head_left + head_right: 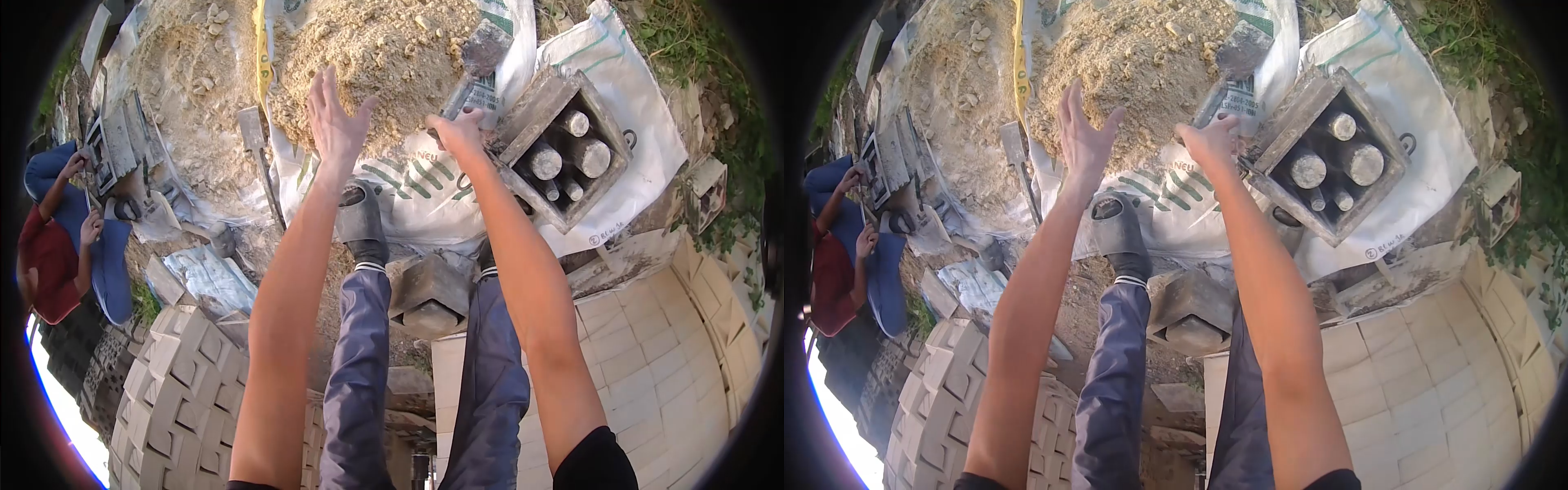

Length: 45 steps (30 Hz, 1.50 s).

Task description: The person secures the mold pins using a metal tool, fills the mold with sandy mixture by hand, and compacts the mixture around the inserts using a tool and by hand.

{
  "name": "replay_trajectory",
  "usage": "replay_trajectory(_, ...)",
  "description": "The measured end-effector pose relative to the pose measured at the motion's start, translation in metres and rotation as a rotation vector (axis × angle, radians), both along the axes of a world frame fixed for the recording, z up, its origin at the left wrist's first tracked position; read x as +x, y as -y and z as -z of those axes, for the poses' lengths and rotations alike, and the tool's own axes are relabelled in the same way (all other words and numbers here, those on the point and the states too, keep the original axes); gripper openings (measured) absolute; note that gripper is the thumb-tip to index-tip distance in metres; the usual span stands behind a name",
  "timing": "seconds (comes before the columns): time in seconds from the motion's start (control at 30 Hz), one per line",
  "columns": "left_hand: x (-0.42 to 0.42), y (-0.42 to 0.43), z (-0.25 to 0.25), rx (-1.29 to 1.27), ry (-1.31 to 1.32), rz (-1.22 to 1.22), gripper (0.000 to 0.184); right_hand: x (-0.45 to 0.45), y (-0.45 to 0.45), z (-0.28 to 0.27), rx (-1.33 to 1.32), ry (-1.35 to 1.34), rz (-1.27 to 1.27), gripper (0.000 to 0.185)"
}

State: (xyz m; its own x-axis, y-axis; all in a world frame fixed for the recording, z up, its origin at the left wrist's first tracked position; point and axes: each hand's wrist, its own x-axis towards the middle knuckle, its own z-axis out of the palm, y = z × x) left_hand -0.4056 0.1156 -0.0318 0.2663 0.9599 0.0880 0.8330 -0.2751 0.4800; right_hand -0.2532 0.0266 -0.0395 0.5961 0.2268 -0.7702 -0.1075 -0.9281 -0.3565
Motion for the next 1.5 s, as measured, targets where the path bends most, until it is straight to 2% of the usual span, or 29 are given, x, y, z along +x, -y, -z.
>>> replay_trajectory(0.03, 0.003, -0.008, 0.004, -0.023, 0.053, 0.081, 0.048, 0.007, -0.001, 0.014, 0.036, -0.118, -0.031, 0.038)
replay_trajectory(0.07, 0.003, -0.014, 0.005, -0.020, 0.047, 0.088, 0.048, 0.017, -0.002, 0.026, 0.039, -0.124, -0.024, 0.038)
replay_trajectory(0.13, 0.000, -0.029, 0.012, -0.361, 0.013, 0.234, 0.038, 0.032, -0.016, 0.019, 0.333, -0.312, 0.266, 0.029)
replay_trajectory(0.17, 0.000, -0.033, 0.016, -0.210, 0.031, 0.266, 0.028, 0.037, -0.023, 0.010, 0.324, -0.173, 0.354, 0.025)
replay_trajectory(0.2, 0.001, -0.035, 0.012, -0.205, 0.031, 0.268, 0.028, 0.036, -0.025, 0.013, 0.330, -0.172, 0.355, 0.025)
replay_trajectory(0.27, 0.005, -0.032, 0.002, -0.419, 0.052, 0.172, 0.022, 0.034, -0.028, 0.019, 0.301, 0.098, -0.085, 0.032)
replay_trajectory(0.3, 0.007, -0.029, -0.006, -0.419, 0.068, 0.171, 0.022, 0.028, -0.032, -0.002, 0.188, 0.072, -0.267, 0.044)
replay_trajectory(0.4, 0.008, -0.022, -0.016, -0.556, 0.046, 0.143, 0.013, 0.002, -0.034, -0.003, 0.076, 0.252, -0.416, 0.057)
replay_trajectory(0.47, -0.001, -0.020, -0.008, -0.472, 0.007, 0.203, 0.008, -0.002, -0.042, -0.009, 0.010, 0.162, -0.366, 0.058)
replay_trajectory(0.53, 0.003, -0.028, -0.014, -0.519, -0.012, 0.190, 0.006, -0.002, -0.043, -0.008, -0.063, 0.083, -0.312, 0.060)
replay_trajectory(0.6, 0.003, -0.039, -0.016, -0.376, 0.032, 0.305, 0.005, -0.006, -0.044, -0.002, 0.129, 0.132, -0.192, 0.058)
replay_trajectory(0.63, 0.006, -0.046, -0.022, -0.370, 0.027, 0.303, 0.005, -0.008, -0.044, 0.010, 0.136, 0.128, -0.193, 0.058)
replay_trajectory(0.7, 0.012, -0.057, -0.030, -0.327, -0.013, 0.328, 0.005, -0.009, -0.046, 0.021, 0.209, 0.242, 0.042, 0.058)
replay_trajectory(0.73, 0.012, -0.061, -0.027, -0.324, -0.014, 0.323, 0.005, -0.005, -0.046, 0.019, 0.212, 0.239, 0.039, 0.058)
replay_trajectory(0.83, 0.014, -0.069, -0.023, -0.286, 0.099, 0.249, 0.014, 0.021, -0.039, 0.012, 0.161, 0.283, 0.097, 0.058)
replay_trajectory(0.9, 0.011, -0.074, -0.024, -0.333, 0.057, 0.233, 0.019, 0.043, -0.033, 0.012, 0.125, 0.440, -0.092, 0.056)
replay_trajectory(0.97, 0.002, -0.078, -0.021, -0.379, 0.012, 0.210, 0.023, 0.060, -0.028, 0.005, 0.054, 0.415, -0.173, 0.056)
replay_trajectory(1.03, -0.011, -0.073, -0.009, -0.114, -0.129, 0.235, 0.049, 0.072, -0.024, 0.006, 0.018, 0.359, -0.229, 0.051)
replay_trajectory(1.07, -0.015, -0.065, -0.002, -0.115, -0.129, 0.231, 0.049, 0.073, -0.021, 0.010, 0.019, 0.358, -0.233, 0.051)
replay_trajectory(1.1, -0.018, -0.057, 0.000, -0.178, -0.362, 0.050, 0.061, 0.068, -0.022, 0.006, 0.062, 0.395, -0.327, 0.048)
replay_trajectory(1.17, -0.026, -0.054, 0.005, -0.498, -0.545, -0.192, 0.088, 0.062, -0.028, 0.003, 0.100, 0.436, -0.422, 0.045)
replay_trajectory(1.2, -0.033, -0.055, 0.008, -0.502, -0.543, -0.191, 0.088, 0.059, -0.034, 0.004, 0.193, 0.502, -0.524, 0.044)
replay_trajectory(1.27, -0.042, -0.051, 0.014, -0.609, -0.240, -0.149, 0.083, 0.054, -0.052, 0.006, 0.281, 0.571, -0.625, 0.044)
replay_trajectory(1.3, -0.036, -0.047, 0.011, -0.549, -0.077, -0.167, 0.069, 0.051, -0.069, 0.004, 0.327, 0.604, -0.713, 0.046)
replay_trajectory(1.33, -0.031, -0.045, 0.010, -0.551, -0.081, -0.167, 0.069, 0.047, -0.081, 0.010, 0.373, 0.634, -0.800, 0.048)
replay_trajectory(1.4, -0.023, -0.040, 0.008, -0.504, 0.067, -0.152, 0.049, 0.040, -0.106, 0.022, 0.378, 0.601, -0.870, 0.049)
replay_trajectory(1.43, -0.018, -0.035, 0.007, -0.376, 0.150, -0.112, 0.035, 0.040, -0.112, 0.024, 0.379, 0.579, -0.945, 0.051)
replay_trajectory(1.47, -0.014, -0.032, 0.004, -0.379, 0.151, -0.112, 0.035, 0.041, -0.111, 0.024, 0.377, 0.579, -0.946, 0.051)
replay_trajectory(1.5, -0.011, -0.031, 0.000, -0.504, 0.197, -0.099, 0.035, 0.043, -0.113, 0.017, 0.324, 0.453, -0.969, 0.052)
